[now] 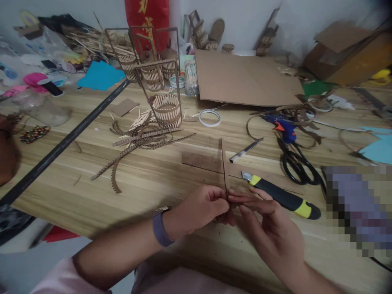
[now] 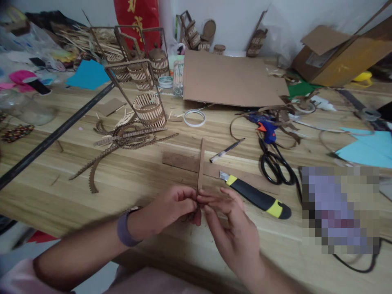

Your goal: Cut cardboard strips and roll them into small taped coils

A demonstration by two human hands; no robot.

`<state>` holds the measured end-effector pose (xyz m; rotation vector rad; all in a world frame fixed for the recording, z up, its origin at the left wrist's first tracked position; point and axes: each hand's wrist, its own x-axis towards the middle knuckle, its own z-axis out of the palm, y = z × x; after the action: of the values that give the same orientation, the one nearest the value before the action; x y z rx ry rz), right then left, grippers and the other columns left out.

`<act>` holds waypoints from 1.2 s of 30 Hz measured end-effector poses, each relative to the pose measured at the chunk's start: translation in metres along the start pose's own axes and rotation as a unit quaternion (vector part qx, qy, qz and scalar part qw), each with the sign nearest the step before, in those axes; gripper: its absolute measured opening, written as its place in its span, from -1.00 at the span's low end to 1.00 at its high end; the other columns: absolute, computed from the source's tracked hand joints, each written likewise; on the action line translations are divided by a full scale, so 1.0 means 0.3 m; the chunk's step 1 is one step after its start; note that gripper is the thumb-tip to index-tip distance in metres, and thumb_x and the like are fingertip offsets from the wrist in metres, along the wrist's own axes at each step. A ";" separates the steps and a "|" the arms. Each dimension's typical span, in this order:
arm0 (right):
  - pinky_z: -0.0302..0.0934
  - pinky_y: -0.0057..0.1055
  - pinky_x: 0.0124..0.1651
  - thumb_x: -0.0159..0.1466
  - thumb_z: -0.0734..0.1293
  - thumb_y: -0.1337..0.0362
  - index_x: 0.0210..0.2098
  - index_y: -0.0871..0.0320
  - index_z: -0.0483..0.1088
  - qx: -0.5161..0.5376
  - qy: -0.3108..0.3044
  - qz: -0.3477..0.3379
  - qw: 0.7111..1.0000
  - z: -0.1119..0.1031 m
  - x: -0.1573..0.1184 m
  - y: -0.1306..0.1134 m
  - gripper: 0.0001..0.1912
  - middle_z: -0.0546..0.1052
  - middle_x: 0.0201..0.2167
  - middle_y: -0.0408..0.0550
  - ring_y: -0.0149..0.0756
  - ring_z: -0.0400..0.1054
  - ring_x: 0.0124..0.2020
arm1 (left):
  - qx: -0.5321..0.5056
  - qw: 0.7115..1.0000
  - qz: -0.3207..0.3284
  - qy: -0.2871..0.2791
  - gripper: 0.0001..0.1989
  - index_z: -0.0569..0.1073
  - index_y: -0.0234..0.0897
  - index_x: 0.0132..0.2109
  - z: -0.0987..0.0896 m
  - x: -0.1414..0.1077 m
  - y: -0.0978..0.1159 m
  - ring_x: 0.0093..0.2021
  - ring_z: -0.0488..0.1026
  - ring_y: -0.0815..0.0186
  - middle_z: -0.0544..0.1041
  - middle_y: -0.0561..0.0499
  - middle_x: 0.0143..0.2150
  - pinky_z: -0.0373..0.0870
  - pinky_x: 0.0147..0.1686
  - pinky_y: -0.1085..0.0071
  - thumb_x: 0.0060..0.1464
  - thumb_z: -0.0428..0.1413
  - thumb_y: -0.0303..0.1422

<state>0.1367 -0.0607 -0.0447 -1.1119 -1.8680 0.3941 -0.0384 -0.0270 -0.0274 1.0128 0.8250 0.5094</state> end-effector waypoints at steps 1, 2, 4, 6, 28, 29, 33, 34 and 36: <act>0.30 -0.07 0.11 0.33 0.29 0.33 -0.19 0.01 0.35 0.000 0.001 0.001 1.000 -0.001 0.000 -0.001 -0.92 0.66 -0.27 -0.16 -0.21 0.58 -0.18 | 0.006 1.000 -0.001 -0.001 -0.87 0.41 -0.33 -0.42 -0.001 -0.002 0.002 -0.51 0.25 0.45 0.44 0.06 -0.50 0.09 -0.48 0.48 -0.02 -0.02 -0.42; 0.30 -0.07 0.10 0.33 0.29 0.33 -0.20 0.00 0.35 0.000 0.002 0.002 1.000 -0.001 0.000 -0.002 -0.92 0.66 -0.27 -0.16 -0.20 0.58 -0.18 | 0.008 1.000 -0.003 -0.002 -0.87 0.41 -0.33 -0.41 -0.001 -0.003 0.004 -0.51 0.26 0.45 0.44 0.06 -0.50 0.09 -0.48 0.48 -0.02 -0.02 -0.42; 0.30 -0.07 0.08 0.33 0.28 0.33 -0.20 -0.01 0.35 0.002 0.005 0.008 1.000 -0.001 0.000 -0.003 -0.91 0.66 -0.27 -0.15 -0.19 0.58 -0.18 | 0.014 1.000 -0.008 -0.002 -0.88 0.41 -0.32 -0.40 -0.003 -0.004 0.004 -0.50 0.27 0.45 0.45 0.07 -0.50 0.10 -0.47 0.48 -0.02 -0.01 -0.42; 0.30 -0.07 0.06 0.32 0.28 0.33 -0.19 -0.02 0.35 0.006 0.004 0.016 1.000 0.000 -0.002 -0.004 -0.89 0.66 -0.26 -0.14 -0.18 0.57 -0.18 | 0.021 1.000 -0.014 -0.002 -0.90 0.39 -0.31 -0.40 -0.005 -0.005 0.001 -0.50 0.28 0.44 0.44 0.08 -0.51 0.12 -0.46 0.48 -0.03 -0.01 -0.42; 0.26 -0.11 0.04 0.28 0.30 0.40 -0.14 0.00 0.34 -0.063 0.007 -0.060 0.996 0.002 0.003 -0.002 -0.80 0.67 -0.22 -0.13 -0.18 0.58 -0.17 | 0.329 0.934 0.109 0.084 -0.79 0.37 -0.27 -0.33 0.020 -0.046 0.021 -0.37 0.40 0.36 0.49 0.04 -0.39 0.20 -0.36 0.45 0.26 -0.09 -0.42; 0.26 -0.11 0.05 0.28 0.30 0.40 -0.14 0.00 0.34 -0.069 0.004 -0.064 0.996 0.004 0.002 -0.006 -0.80 0.67 -0.21 -0.13 -0.18 0.58 -0.16 | 0.330 0.934 0.105 0.089 -0.78 0.37 -0.26 -0.35 0.022 -0.046 0.022 -0.39 0.40 0.36 0.49 0.05 -0.40 0.20 -0.38 0.45 0.25 -0.09 -0.43; 0.22 -0.09 0.10 0.29 0.29 0.39 -0.15 0.01 0.33 -0.083 0.000 -0.069 0.994 0.012 -0.002 -0.016 -0.83 0.67 -0.20 -0.10 -0.16 0.57 -0.13 | 0.327 0.933 0.107 0.103 -0.80 0.35 -0.26 -0.37 0.026 -0.049 0.020 -0.42 0.40 0.38 0.49 0.07 -0.43 0.19 -0.40 0.46 0.22 -0.08 -0.47; 0.21 -0.09 0.11 0.30 0.29 0.39 -0.15 0.01 0.32 -0.082 -0.001 -0.068 0.994 0.013 -0.002 -0.018 -0.83 0.67 -0.20 -0.10 -0.16 0.57 -0.12 | 0.327 0.933 0.110 0.105 -0.80 0.34 -0.26 -0.38 0.026 -0.049 0.019 -0.43 0.39 0.38 0.49 0.07 -0.44 0.18 -0.41 0.46 0.21 -0.08 -0.47; 0.20 -0.08 0.13 0.30 0.28 0.40 -0.14 0.01 0.31 -0.077 -0.002 -0.067 0.995 0.016 -0.003 -0.021 -0.82 0.67 -0.20 -0.10 -0.17 0.57 -0.11 | 0.328 0.931 0.113 0.111 -0.80 0.34 -0.26 -0.39 0.027 -0.050 0.016 -0.44 0.39 0.39 0.48 0.08 -0.46 0.18 -0.41 0.47 0.20 -0.08 -0.48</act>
<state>0.1297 -0.0641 -0.0438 -1.0793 -1.9903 0.1780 -0.0410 -0.0398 -0.0154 1.7026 1.1237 0.5630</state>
